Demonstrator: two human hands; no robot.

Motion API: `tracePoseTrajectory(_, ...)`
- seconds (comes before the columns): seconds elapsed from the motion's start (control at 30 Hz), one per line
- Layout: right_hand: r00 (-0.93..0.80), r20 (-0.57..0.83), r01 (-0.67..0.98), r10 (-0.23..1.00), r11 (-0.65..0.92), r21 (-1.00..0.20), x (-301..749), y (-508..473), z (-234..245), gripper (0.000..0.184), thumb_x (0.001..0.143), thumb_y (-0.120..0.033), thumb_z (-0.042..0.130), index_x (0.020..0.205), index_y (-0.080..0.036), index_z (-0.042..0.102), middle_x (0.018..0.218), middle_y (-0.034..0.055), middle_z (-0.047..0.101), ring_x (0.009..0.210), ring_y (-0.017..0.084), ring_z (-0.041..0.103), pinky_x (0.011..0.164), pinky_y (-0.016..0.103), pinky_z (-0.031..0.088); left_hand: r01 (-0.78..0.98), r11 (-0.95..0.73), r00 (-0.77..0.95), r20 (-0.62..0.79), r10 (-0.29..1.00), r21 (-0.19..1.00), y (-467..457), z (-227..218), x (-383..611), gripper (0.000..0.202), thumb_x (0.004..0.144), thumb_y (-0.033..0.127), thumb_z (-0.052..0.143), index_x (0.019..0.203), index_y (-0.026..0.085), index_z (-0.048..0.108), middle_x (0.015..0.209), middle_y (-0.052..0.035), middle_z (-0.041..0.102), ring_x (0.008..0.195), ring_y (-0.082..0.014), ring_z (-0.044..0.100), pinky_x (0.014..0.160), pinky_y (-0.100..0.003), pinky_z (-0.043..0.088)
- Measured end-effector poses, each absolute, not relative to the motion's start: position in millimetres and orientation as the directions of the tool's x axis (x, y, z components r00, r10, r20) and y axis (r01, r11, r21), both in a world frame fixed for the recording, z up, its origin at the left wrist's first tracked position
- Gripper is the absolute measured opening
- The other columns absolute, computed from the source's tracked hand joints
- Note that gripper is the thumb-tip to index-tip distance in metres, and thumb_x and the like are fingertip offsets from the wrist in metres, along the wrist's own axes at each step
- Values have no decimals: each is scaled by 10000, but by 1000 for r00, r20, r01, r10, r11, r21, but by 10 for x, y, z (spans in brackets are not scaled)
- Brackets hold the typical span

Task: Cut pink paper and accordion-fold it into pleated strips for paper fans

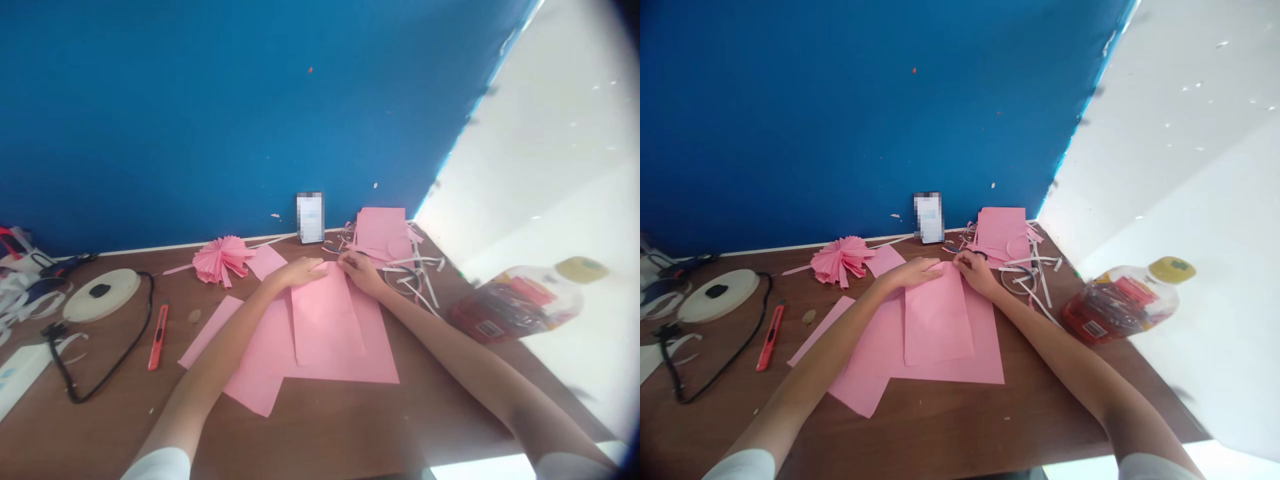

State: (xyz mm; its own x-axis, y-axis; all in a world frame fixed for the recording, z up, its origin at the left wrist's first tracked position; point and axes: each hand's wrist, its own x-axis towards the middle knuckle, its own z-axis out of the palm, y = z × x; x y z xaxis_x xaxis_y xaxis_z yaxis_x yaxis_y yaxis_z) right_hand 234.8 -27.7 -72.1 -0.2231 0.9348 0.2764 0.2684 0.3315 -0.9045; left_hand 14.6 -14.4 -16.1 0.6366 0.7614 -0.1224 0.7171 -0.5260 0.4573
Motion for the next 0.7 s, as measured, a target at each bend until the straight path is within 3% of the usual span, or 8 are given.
tracePoseTrajectory(0.1,-209,271,271,940,322,-907,2345,-271,-727,232,864,-452,551,843,-221,558,654,-20,564,565,137,492,528,259,383,735,-525,580,3,815,430,-186,-195,219,394,927,551,401,1020,210,576,1040,-92,680,940,-269,646,798,-340,459)
tracePoseTrajectory(0.2,-178,276,252,945,315,-915,2350,-266,-731,214,870,-441,543,873,-228,556,682,-14,588,583,148,518,546,269,410,672,-575,560,187,807,466,-264,-225,330,326,950,411,423,1205,227,506,1245,-90,610,1139,-252,580,925,-344,439)
tracePoseTrajectory(0.27,-140,305,262,942,332,-906,2354,-264,-733,203,875,-421,536,913,-224,568,723,-3,616,629,159,552,587,281,432,652,-584,542,241,805,484,-304,-248,396,310,955,323,408,1238,224,486,1272,-87,593,1181,-234,554,968,-339,423)
tracePoseTrajectory(0.47,-150,368,234,918,395,-889,2350,-248,-758,311,846,-341,567,1134,-224,554,855,19,657,769,175,620,700,308,477,671,-493,475,191,859,554,-303,-341,446,283,964,256,330,1160,204,527,1225,-97,613,1120,-233,582,935,-347,442)
tracePoseTrajectory(0.7,-187,356,282,916,397,-873,2353,-223,-777,301,845,-297,555,1127,-200,591,872,28,655,772,169,617,690,304,468,671,-505,558,79,826,543,-191,-347,321,363,967,469,351,938,192,584,912,-66,673,817,-223,627,703,-304,429)
